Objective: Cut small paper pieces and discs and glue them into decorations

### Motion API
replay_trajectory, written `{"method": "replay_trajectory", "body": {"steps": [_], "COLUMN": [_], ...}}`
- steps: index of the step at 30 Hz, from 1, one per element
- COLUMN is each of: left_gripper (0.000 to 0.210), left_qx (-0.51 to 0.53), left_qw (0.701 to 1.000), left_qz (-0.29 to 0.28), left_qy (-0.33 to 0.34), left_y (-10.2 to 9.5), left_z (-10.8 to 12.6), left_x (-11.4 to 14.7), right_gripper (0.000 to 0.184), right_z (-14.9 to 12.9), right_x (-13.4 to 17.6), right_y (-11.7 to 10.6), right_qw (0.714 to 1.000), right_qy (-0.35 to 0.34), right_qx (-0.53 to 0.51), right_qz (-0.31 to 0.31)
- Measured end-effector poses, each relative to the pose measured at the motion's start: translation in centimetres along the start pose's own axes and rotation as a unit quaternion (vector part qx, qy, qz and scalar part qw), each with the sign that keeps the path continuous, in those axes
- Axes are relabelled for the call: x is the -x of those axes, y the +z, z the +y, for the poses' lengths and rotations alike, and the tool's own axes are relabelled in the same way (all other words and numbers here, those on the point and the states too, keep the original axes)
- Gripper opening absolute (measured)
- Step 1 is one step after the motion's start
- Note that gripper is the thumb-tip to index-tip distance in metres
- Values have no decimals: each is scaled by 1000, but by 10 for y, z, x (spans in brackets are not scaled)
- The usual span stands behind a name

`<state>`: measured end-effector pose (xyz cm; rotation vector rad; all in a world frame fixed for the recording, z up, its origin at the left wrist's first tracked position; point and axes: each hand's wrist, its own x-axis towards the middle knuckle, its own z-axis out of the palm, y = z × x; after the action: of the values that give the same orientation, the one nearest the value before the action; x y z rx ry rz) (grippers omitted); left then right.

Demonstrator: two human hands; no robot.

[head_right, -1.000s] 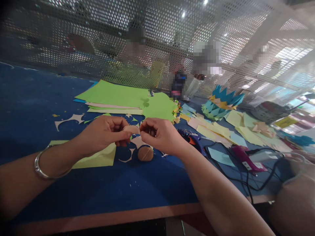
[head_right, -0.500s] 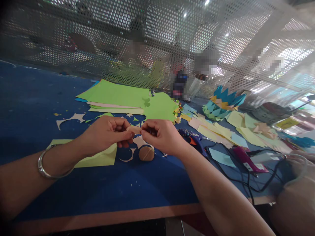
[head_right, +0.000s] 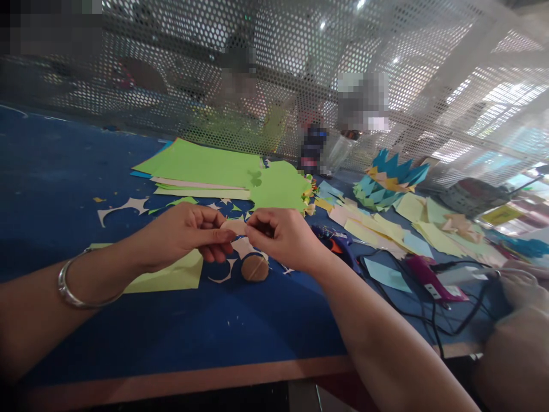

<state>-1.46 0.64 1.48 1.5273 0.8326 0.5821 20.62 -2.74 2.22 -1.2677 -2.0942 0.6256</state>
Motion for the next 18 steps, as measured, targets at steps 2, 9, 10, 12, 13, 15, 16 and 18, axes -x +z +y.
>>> {"method": "replay_trajectory", "body": {"steps": [2, 9, 10, 12, 13, 15, 16, 18], "left_gripper": [20, 24, 24, 25, 24, 25, 25, 26], "left_qx": [-3, 40, 52, 75, 88, 113, 124, 139], "left_qw": [1000, 997, 995, 992, 990, 987, 985, 982], "left_qz": [0, 65, 74, 86, 88, 94, 97, 109], "left_qy": [0, 28, 38, 56, 62, 71, 73, 70], "left_y": [-1, -3, -2, 0, 2, 6, 7, 9], "left_z": [2, 0, -1, -5, -6, -7, -7, -7], "left_x": [0, -2, -3, -4, -4, -3, -3, -3], "right_gripper": [18, 19, 21, 24, 24, 24, 25, 26], "right_z": [1, -1, -1, -1, -1, -3, -4, -6], "right_x": [0, 1, 0, 0, -1, -1, -1, -1], "right_y": [2, 0, 0, 1, 2, 5, 7, 10], "right_qw": [1000, 999, 999, 998, 997, 997, 997, 997], "right_qy": [-6, -7, 2, 20, 25, 29, 30, 27], "right_qx": [-2, -8, -16, -32, -37, -42, -43, -46], "right_qz": [5, 47, 49, 53, 56, 61, 61, 53]}}
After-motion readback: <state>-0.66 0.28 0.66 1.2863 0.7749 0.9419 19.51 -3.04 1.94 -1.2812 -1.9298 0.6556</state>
